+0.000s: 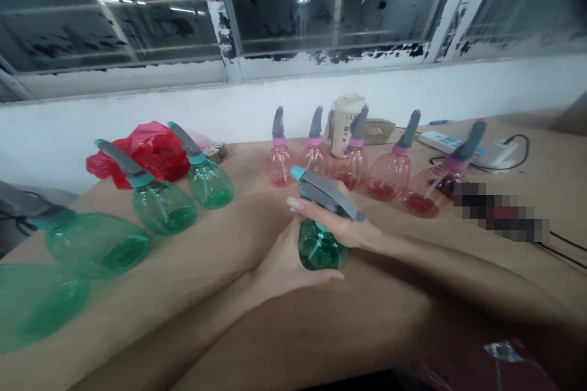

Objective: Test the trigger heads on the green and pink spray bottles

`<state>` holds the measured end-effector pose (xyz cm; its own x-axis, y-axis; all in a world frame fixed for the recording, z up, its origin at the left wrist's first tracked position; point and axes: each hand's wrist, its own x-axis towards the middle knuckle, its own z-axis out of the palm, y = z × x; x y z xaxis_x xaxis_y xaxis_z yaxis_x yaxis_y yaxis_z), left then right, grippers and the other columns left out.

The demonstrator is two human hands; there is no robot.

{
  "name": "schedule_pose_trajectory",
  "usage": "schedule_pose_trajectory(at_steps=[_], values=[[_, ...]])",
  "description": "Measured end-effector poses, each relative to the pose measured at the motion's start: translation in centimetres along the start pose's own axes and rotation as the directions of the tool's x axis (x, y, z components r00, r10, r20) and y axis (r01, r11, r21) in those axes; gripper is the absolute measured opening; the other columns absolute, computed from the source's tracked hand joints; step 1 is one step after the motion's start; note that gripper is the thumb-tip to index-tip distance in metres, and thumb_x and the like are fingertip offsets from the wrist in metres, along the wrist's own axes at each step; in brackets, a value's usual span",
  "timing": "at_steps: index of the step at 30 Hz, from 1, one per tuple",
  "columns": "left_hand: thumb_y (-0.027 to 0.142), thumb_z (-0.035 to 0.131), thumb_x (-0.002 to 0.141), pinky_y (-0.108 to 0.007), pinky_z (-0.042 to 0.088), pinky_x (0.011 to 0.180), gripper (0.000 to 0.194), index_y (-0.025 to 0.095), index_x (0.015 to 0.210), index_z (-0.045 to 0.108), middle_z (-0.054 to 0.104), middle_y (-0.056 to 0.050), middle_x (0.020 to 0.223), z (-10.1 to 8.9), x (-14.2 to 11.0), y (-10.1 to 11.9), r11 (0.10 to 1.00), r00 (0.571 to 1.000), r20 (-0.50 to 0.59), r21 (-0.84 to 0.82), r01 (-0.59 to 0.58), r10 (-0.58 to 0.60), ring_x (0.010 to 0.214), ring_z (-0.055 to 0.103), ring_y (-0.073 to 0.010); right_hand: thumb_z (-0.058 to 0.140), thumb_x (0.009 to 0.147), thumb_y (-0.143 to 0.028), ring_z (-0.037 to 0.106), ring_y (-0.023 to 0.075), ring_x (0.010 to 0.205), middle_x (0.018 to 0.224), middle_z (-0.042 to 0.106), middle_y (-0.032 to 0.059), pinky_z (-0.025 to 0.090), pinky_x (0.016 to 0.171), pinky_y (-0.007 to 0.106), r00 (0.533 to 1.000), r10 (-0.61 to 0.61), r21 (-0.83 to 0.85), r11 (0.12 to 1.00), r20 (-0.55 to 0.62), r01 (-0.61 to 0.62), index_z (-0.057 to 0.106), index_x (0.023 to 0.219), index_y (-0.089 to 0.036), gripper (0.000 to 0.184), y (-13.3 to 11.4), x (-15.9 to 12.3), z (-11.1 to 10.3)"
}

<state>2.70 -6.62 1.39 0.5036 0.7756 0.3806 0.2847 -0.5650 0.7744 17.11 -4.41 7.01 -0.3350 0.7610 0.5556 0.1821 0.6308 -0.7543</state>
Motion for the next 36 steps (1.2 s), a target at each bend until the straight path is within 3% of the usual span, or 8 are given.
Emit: schedule_pose_trajectory(at_steps=[5,10,13,18,23,30,36], values=[[0.044,0.078,0.063,-0.058,0.034,0.105,0.094,0.021,0.138,0.027,0.048,-0.015,0.133,0.1,-0.2,0.2,1.000,1.000,-0.003,-0.002,0.019,-0.019,0.128,0.040,-0.0367,0.055,0.084,-0.046,0.057,0.0155,0.068,0.068,0.058,-0.0027,0.047,0.069,0.032,0.996,0.039,0.096,0.994,0.079,-0.047,0.062,0.090,-0.025,0.023,0.2,0.0,0.0],[0.043,0.079,0.061,-0.058,0.035,0.103,0.095,0.021,0.137,0.028,0.047,-0.014,0.132,0.1,-0.1,0.0,1.000,1.000,-0.021,-0.007,0.009,-0.009,0.125,0.043,-0.0359,0.059,0.083,-0.043,0.062,0.0165,0.075,0.080,0.066,-0.0018,0.048,0.079,0.035,0.997,0.001,0.179,0.984,0.076,-0.015,0.063,0.102,-0.026,0.026,0.9,-0.1,0.0],[0.043,0.079,0.062,-0.056,0.036,0.103,0.094,0.022,0.137,0.027,0.043,-0.014,0.136,0.1,-0.1,-0.1,1.000,1.000,-0.016,-0.007,-0.008,0.008,0.126,0.041,-0.0351,0.059,0.082,-0.042,0.063,0.0168,0.072,0.074,0.066,-0.0028,0.049,0.080,0.037,0.997,0.000,0.181,0.983,0.081,-0.015,0.064,0.102,-0.026,0.026,1.0,-0.2,0.0],[0.043,0.079,0.063,-0.053,0.035,0.105,0.092,0.021,0.136,0.027,0.045,-0.013,0.134,0.0,-0.2,0.1,1.000,1.000,-0.009,0.023,-0.003,0.003,0.126,0.042,-0.0336,0.065,0.079,-0.033,0.064,0.0177,0.091,0.094,0.069,-0.0006,0.049,0.084,0.034,0.998,-0.055,0.229,0.972,0.012,0.050,0.066,0.096,-0.026,0.019,0.8,-0.2,0.1],[0.043,0.078,0.063,-0.054,0.036,0.103,0.094,0.022,0.138,0.024,0.044,-0.013,0.135,0.0,-0.3,0.1,0.999,1.000,-0.004,0.026,0.019,-0.019,0.127,0.041,-0.0349,0.067,0.078,-0.029,0.065,0.0170,0.089,0.091,0.069,-0.0003,0.050,0.081,0.031,0.999,-0.041,0.233,0.972,-0.009,0.042,0.066,0.090,-0.024,0.014,0.6,-0.3,0.2],[0.043,0.079,0.062,-0.058,0.034,0.104,0.099,0.022,0.140,0.021,0.044,-0.015,0.135,0.1,-0.3,0.0,0.998,1.000,-0.014,0.054,0.014,-0.013,0.126,0.041,-0.0358,0.064,0.079,-0.032,0.065,0.0174,0.090,0.098,0.070,0.0004,0.050,0.085,0.034,0.998,-0.052,0.209,0.977,0.033,0.044,0.066,0.101,-0.025,0.022,0.9,-0.2,0.1],[0.044,0.078,0.063,-0.058,0.032,0.106,0.098,0.021,0.140,0.021,0.045,-0.015,0.134,0.0,-0.3,0.2,0.996,1.000,0.005,0.082,0.027,-0.027,0.128,0.039,-0.0360,0.062,0.081,-0.034,0.063,0.0200,0.101,0.111,0.067,0.0025,0.048,0.093,0.040,0.994,-0.023,0.306,0.952,0.105,-0.010,0.062,0.114,-0.027,0.034,0.4,-0.3,-0.1]])
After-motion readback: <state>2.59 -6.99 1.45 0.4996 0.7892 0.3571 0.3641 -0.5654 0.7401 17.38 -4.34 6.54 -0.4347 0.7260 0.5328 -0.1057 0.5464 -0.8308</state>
